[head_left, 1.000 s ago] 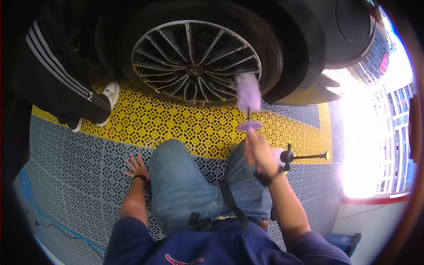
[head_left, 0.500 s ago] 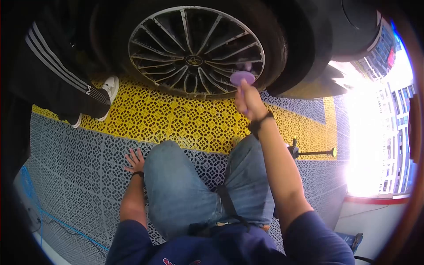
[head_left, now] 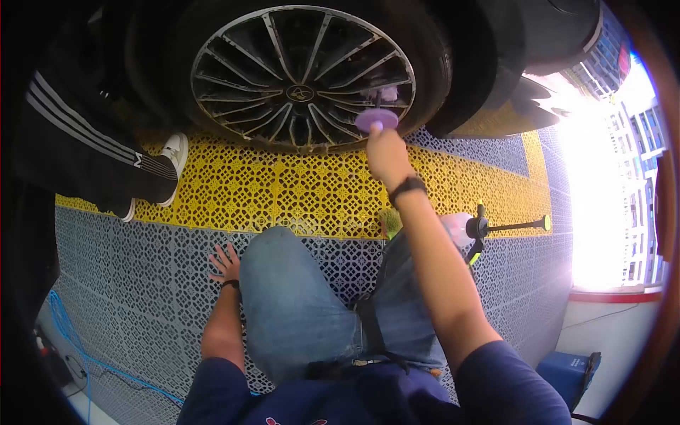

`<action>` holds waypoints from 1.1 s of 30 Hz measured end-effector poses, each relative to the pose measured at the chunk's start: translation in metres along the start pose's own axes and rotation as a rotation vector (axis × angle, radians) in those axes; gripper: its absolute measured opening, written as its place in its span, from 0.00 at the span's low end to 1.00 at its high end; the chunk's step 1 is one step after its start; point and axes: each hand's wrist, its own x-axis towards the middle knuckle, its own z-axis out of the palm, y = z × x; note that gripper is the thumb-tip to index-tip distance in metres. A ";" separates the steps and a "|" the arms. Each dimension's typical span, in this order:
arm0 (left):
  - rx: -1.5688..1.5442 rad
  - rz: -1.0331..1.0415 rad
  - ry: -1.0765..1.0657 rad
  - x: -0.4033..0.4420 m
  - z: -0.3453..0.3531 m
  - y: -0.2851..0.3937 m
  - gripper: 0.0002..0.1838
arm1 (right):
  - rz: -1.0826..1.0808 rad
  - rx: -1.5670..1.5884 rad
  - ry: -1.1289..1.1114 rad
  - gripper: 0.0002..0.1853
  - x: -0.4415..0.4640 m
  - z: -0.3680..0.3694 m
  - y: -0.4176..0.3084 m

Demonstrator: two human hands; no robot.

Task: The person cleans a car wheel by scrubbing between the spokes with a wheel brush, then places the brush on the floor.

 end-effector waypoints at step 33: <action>-1.340 0.774 -0.714 -0.116 -0.327 0.217 0.22 | -0.316 -0.411 -0.484 0.26 -0.039 -0.110 0.012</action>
